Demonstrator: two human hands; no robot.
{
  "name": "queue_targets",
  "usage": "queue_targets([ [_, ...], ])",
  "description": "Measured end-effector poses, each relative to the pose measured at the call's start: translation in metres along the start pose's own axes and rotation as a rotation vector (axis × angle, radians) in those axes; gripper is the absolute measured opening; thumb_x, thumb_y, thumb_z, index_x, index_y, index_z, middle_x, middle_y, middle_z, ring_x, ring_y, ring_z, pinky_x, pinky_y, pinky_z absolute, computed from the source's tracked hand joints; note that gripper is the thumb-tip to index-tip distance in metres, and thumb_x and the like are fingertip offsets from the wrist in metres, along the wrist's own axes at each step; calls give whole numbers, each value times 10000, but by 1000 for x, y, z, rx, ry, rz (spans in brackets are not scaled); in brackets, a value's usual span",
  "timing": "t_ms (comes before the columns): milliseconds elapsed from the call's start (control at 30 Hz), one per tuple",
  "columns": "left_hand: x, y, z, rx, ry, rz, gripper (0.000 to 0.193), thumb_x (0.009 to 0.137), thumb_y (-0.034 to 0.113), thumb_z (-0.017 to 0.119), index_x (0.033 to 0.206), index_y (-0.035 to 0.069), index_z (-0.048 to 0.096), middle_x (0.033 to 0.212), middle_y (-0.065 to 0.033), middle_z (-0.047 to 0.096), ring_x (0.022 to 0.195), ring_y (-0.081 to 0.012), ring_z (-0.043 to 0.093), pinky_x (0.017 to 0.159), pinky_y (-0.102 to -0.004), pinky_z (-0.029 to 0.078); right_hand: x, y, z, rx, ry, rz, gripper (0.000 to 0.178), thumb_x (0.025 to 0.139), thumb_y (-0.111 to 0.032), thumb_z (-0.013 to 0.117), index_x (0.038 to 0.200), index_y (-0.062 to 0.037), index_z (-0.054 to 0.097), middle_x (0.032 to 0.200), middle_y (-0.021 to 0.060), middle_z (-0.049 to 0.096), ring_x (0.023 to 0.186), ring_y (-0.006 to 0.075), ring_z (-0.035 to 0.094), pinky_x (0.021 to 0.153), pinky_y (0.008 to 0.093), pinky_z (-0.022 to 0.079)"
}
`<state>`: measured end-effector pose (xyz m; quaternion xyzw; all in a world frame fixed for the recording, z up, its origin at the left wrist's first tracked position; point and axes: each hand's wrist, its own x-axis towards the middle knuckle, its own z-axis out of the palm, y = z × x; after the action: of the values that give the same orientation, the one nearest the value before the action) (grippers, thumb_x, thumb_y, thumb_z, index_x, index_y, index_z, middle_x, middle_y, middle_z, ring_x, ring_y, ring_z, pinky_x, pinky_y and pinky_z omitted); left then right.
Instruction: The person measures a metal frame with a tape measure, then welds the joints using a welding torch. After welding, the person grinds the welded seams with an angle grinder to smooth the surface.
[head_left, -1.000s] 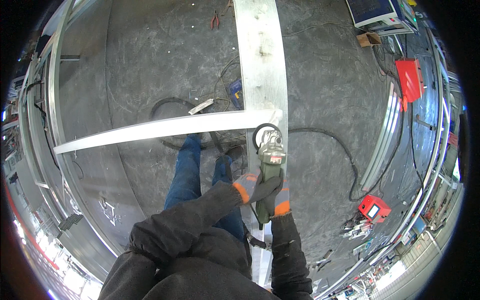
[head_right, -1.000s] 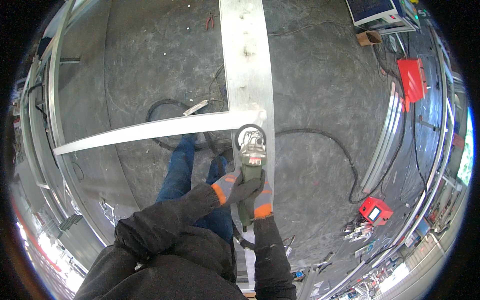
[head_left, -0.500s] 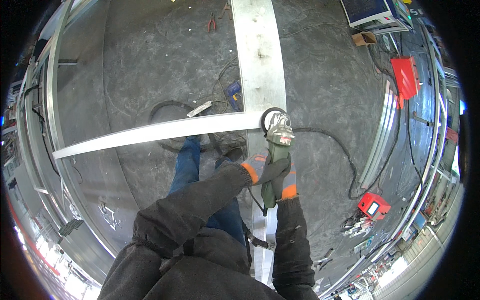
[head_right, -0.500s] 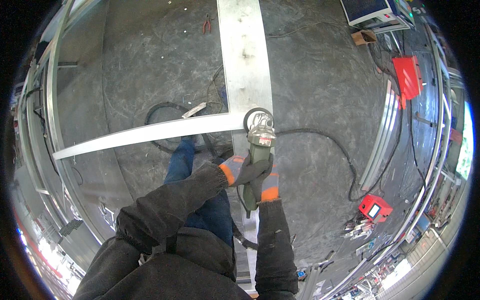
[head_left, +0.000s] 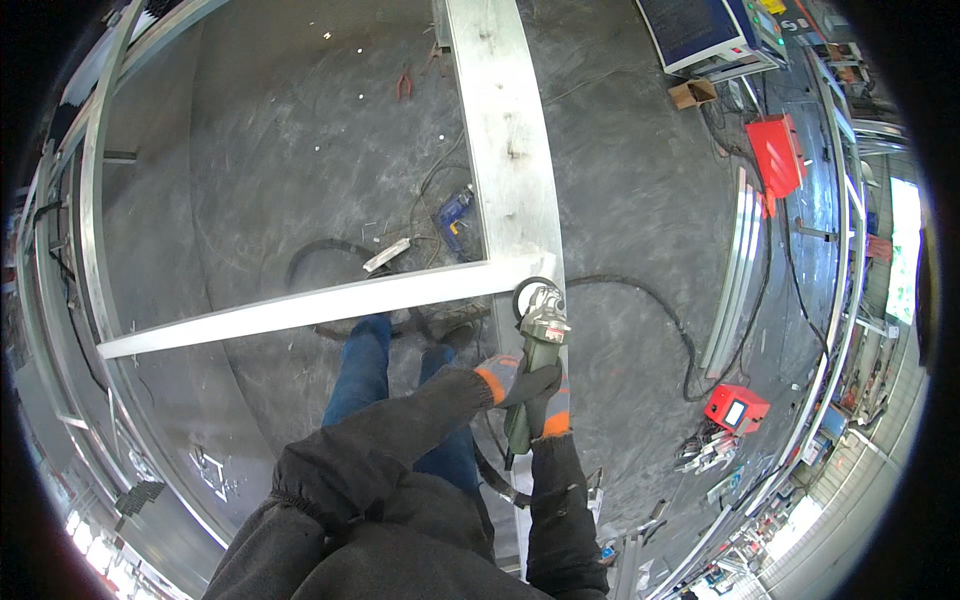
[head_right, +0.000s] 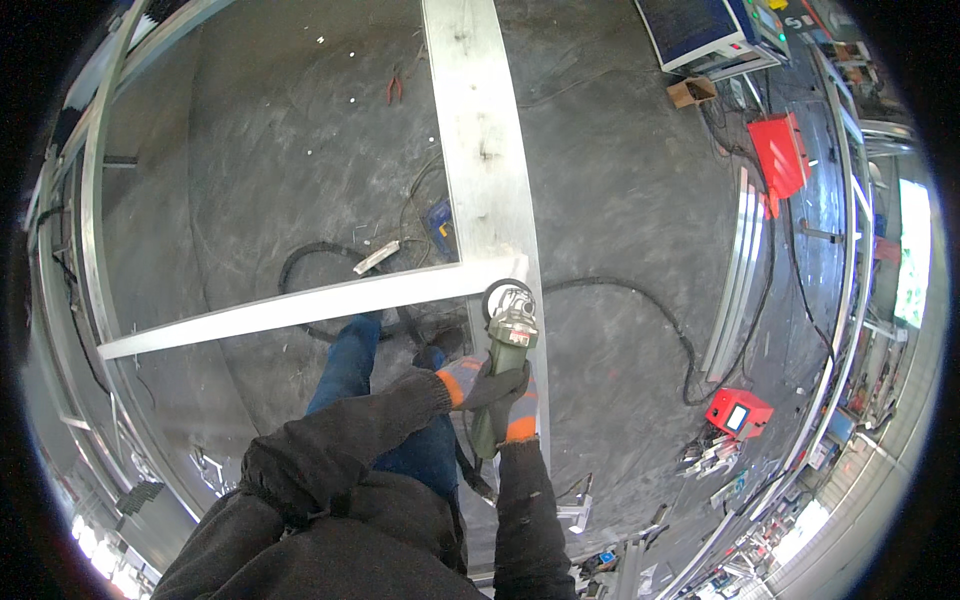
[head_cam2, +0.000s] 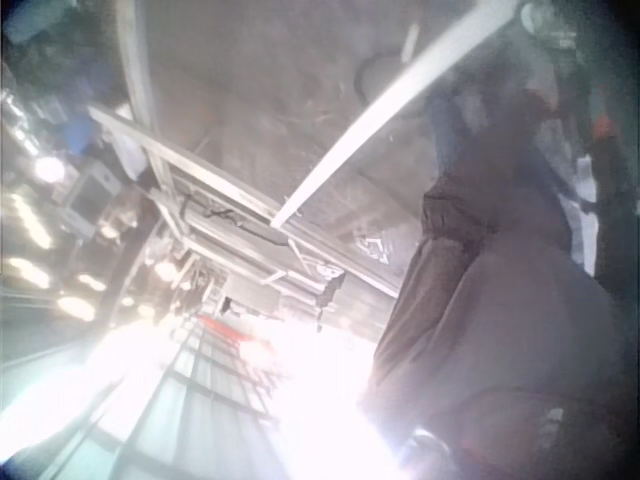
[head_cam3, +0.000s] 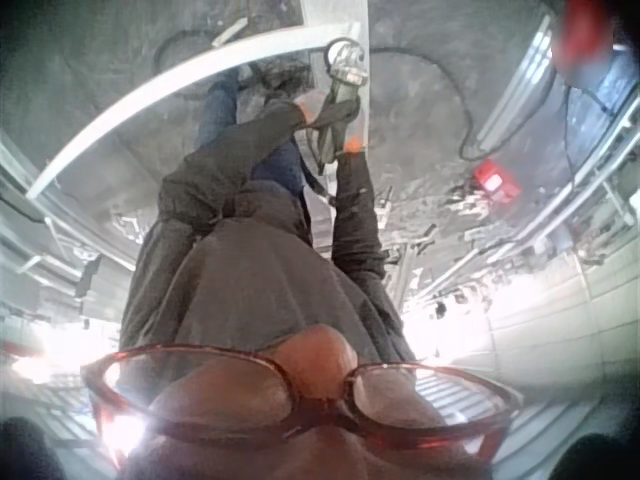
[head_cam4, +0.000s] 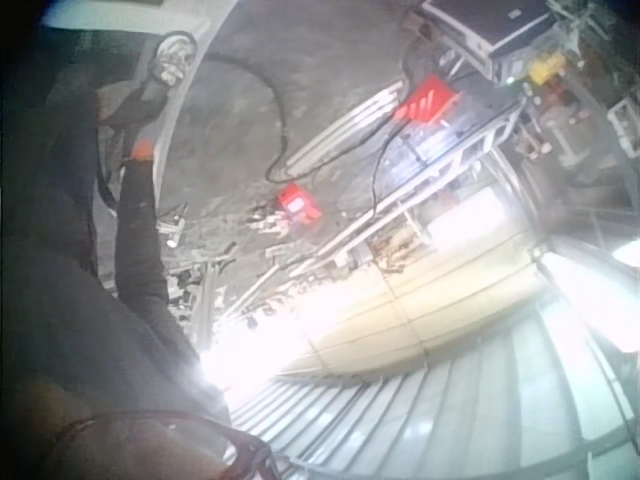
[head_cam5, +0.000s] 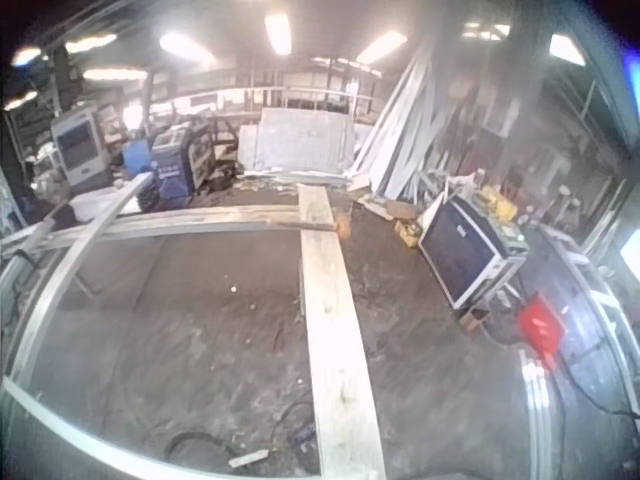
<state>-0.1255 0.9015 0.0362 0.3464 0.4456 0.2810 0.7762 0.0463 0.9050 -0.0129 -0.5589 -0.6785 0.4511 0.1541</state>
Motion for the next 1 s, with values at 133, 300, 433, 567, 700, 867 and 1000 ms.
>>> queue_targets([
  [133,-5,7,-20,-218,93,-100,513,1025,408,477,1346,12,532,1275,-176,602,1159,-253,591,1024,-336,455,14,-46,15,-296,-37,390,417,891,-386,652,1079,-22,575,1022,243,648,938,373,653,750,467,496],
  [300,-3,14,-58,197,182,-36,668,954,548,504,1261,-35,610,1250,-216,641,1135,-282,624,997,-386,459,32,-112,35,-71,210,320,360,930,-317,595,1058,17,553,991,244,645,907,417,639,744,458,493],
  [433,1,16,-71,137,135,-52,761,884,649,559,1261,-9,620,1141,-180,695,1053,-258,652,918,-363,483,34,-124,46,23,309,322,364,919,-311,638,1067,14,567,967,211,665,850,353,652,716,445,500],
  [567,3,16,-75,-185,131,44,750,827,654,641,1124,-34,669,1044,-191,700,969,-259,654,856,-391,500,43,-116,49,70,306,305,351,900,-313,680,1022,5,597,912,167,666,799,258,638,682,402,498],
  [700,21,4,-73,-116,87,127,581,875,569,643,1065,24,710,1008,-150,708,923,-219,651,833,-372,500,54,-116,44,33,373,232,328,914,-321,670,919,4,626,816,97,649,728,175,581,622,378,465],
  [867,26,-40,-59,188,271,147,335,965,337,594,1136,59,669,1083,-126,697,997,-195,633,878,-349,482,44,-130,60,-195,320,382,395,929,-391,639,888,1,654,790,98,640,709,234,578,625,417,455],
  [1000,-47,-78,-43,-573,323,291,319,975,250,572,1243,86,620,1198,-124,669,1095,-236,617,961,-386,461,-1,-123,99,-872,30,424,498,925,-456,585,1230,-63,590,1128,168,646,1037,306,613,868,432,497],
])
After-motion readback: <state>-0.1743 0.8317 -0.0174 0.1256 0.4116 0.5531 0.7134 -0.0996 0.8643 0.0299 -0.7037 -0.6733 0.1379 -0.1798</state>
